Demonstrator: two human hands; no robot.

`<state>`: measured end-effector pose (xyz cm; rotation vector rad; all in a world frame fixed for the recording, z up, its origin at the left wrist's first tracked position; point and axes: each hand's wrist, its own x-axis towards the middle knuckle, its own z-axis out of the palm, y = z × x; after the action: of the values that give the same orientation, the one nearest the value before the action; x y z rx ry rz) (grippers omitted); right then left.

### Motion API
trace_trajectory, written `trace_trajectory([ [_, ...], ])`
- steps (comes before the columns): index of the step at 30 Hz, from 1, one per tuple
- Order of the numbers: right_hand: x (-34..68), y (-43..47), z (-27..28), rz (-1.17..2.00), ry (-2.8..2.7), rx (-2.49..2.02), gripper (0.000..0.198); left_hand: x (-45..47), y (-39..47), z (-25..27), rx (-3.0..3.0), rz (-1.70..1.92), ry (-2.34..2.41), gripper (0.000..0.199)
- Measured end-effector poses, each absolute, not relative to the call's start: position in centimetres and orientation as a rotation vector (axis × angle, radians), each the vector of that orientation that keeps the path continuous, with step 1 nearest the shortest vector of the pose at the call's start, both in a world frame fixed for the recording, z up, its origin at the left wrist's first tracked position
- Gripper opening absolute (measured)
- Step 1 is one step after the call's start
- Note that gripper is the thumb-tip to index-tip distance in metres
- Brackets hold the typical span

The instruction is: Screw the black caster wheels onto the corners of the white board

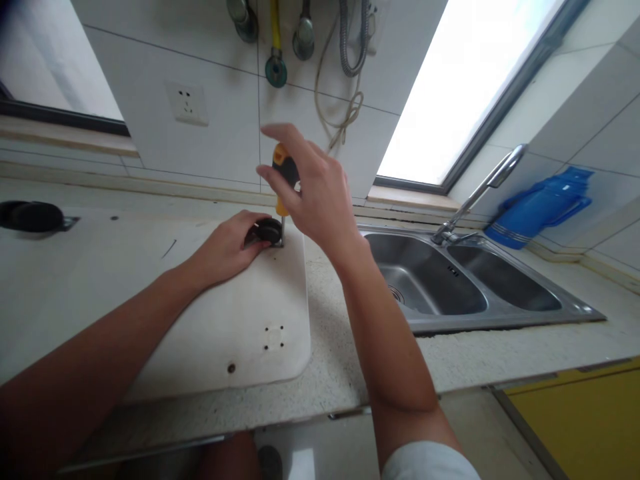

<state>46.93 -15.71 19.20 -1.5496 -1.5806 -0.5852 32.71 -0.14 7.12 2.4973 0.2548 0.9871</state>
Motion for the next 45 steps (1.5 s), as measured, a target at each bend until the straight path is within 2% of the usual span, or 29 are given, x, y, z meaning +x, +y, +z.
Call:
trace_trajectory([
  [3, 47.3, -15.3, 18.9, -0.711, -1.474, -1.543, 0.038, 32.7, -0.2, 7.1, 2.496, 0.99, 0.26, 0.043],
  [7, 47.9, -15.3, 18.9, -0.58, -1.601, -1.476, 0.041, 32.7, -0.1, 7.2, 2.507, 0.966, 0.26, 0.041],
  [12, 48.4, -15.0, 18.3, -0.835, -1.464, -1.479, 0.044, 32.7, -0.1, 7.2, 2.49, 0.965, 0.25, 0.041],
  [17, 48.1, -15.0, 18.3, -0.608, -1.573, -1.448, 0.044, 32.7, -0.1, 7.1, 2.496, 0.967, 0.253, 0.04],
  [22, 48.1, -14.6, 17.7, -0.754, -1.415, -1.436, 0.036, 32.8, -0.2, 7.1, 2.496, 0.963, 0.264, 0.04],
  [27, 49.4, -14.6, 17.9, -0.542, -1.606, -1.384, 0.042, 32.9, 0.0, 7.0, 2.502, 0.969, 0.251, 0.04],
  [33, 49.7, -15.7, 19.3, -0.675, -1.509, -1.447, 0.03, 32.9, 0.1, 6.7, 2.509, 0.977, 0.257, 0.042],
  [38, 48.3, -17.5, 20.7, -0.454, -1.695, -1.467, 0.035, 32.8, 0.0, 6.7, 2.5, 0.975, 0.244, 0.046],
  [42, 47.7, -17.4, 20.6, -0.67, -1.573, -1.547, 0.021, 32.7, -0.1, 6.8, 2.489, 0.985, 0.228, 0.044],
  [45, 48.0, -17.2, 20.4, -0.739, -1.523, -1.586, 0.026, 32.7, -0.1, 6.9, 2.495, 0.98, 0.232, 0.044],
])
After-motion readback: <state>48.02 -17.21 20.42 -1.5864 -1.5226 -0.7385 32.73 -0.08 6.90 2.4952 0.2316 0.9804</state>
